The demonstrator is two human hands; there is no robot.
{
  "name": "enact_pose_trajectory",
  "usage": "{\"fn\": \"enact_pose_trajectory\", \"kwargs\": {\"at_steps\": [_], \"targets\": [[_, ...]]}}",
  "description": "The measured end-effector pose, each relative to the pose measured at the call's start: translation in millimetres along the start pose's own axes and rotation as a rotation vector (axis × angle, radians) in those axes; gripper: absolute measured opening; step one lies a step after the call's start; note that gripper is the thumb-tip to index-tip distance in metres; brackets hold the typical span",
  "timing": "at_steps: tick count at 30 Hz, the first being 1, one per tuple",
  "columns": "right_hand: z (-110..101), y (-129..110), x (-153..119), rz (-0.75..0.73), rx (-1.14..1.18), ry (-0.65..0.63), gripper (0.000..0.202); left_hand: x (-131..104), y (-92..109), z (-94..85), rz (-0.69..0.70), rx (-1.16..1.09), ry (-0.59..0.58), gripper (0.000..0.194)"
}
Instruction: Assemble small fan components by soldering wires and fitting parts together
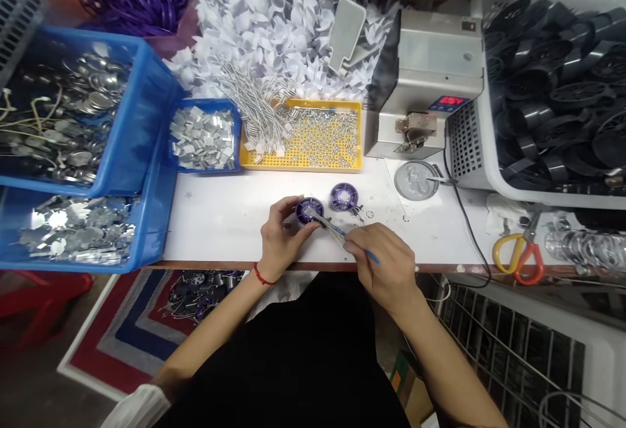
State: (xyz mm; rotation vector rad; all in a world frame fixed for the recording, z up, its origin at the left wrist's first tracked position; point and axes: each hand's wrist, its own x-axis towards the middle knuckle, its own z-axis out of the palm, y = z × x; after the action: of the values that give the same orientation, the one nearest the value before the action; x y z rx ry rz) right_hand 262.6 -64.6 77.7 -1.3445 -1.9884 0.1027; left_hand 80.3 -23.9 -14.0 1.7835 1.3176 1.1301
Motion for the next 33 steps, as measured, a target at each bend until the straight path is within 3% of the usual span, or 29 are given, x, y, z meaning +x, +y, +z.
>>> {"fn": "enact_pose_trajectory", "kwargs": {"at_steps": [17, 23, 33], "targets": [[18, -3, -14, 0.017, 0.091, 0.177, 0.017, -1, -2, 1.0, 0.015, -0.008, 0.018, 0.053], [12, -2, -13, -0.058, 0.124, 0.068, 0.016, -1, -3, 1.6, 0.049, 0.007, 0.025, 0.054], [11, 6, -21, -0.11, 0.145, 0.097, 0.018, -1, -3, 2.0, 0.046, 0.013, 0.021, 0.053]]}}
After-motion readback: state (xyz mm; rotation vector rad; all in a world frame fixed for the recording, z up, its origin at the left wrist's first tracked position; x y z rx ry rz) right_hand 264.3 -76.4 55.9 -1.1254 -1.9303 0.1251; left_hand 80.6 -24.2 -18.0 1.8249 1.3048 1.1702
